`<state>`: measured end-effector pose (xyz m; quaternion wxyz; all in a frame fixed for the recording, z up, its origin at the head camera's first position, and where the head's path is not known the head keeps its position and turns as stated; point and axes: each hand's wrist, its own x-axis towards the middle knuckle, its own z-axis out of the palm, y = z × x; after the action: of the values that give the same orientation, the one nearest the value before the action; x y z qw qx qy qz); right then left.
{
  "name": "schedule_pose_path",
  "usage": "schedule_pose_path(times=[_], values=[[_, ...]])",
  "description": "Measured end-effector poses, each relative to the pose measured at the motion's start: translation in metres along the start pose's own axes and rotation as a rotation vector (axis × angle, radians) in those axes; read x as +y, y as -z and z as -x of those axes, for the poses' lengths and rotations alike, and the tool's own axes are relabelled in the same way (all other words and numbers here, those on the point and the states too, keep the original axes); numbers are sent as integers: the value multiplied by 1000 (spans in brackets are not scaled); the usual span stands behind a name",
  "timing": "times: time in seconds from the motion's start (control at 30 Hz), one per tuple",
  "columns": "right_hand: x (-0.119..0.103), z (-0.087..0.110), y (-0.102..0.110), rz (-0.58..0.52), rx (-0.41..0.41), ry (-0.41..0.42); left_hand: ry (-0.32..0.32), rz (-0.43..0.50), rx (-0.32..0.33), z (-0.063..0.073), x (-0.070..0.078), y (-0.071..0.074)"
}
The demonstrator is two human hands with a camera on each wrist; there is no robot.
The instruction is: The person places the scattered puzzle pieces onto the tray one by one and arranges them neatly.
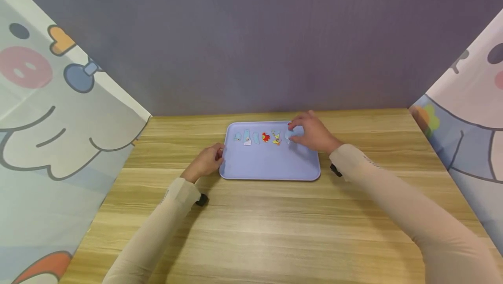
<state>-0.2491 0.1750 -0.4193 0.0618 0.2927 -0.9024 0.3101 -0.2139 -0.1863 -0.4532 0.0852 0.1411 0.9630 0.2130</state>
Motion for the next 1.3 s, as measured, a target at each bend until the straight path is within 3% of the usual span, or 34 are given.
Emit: schedule_pose_path(times=[0.43, 0.7, 1.1, 1.3], values=[[-56, -40, -47, -75, -176, 69, 28, -8, 23, 2, 1, -1], [-70, -51, -73, -55, -282, -2, -9, 2, 15, 2, 9, -3], [-86, -58, -107, 16, -304, 20, -29, -9, 14, -2, 18, -5], [-88, -61, -116, 91, -339, -8, -26, -23, 0, -4, 19, -4]])
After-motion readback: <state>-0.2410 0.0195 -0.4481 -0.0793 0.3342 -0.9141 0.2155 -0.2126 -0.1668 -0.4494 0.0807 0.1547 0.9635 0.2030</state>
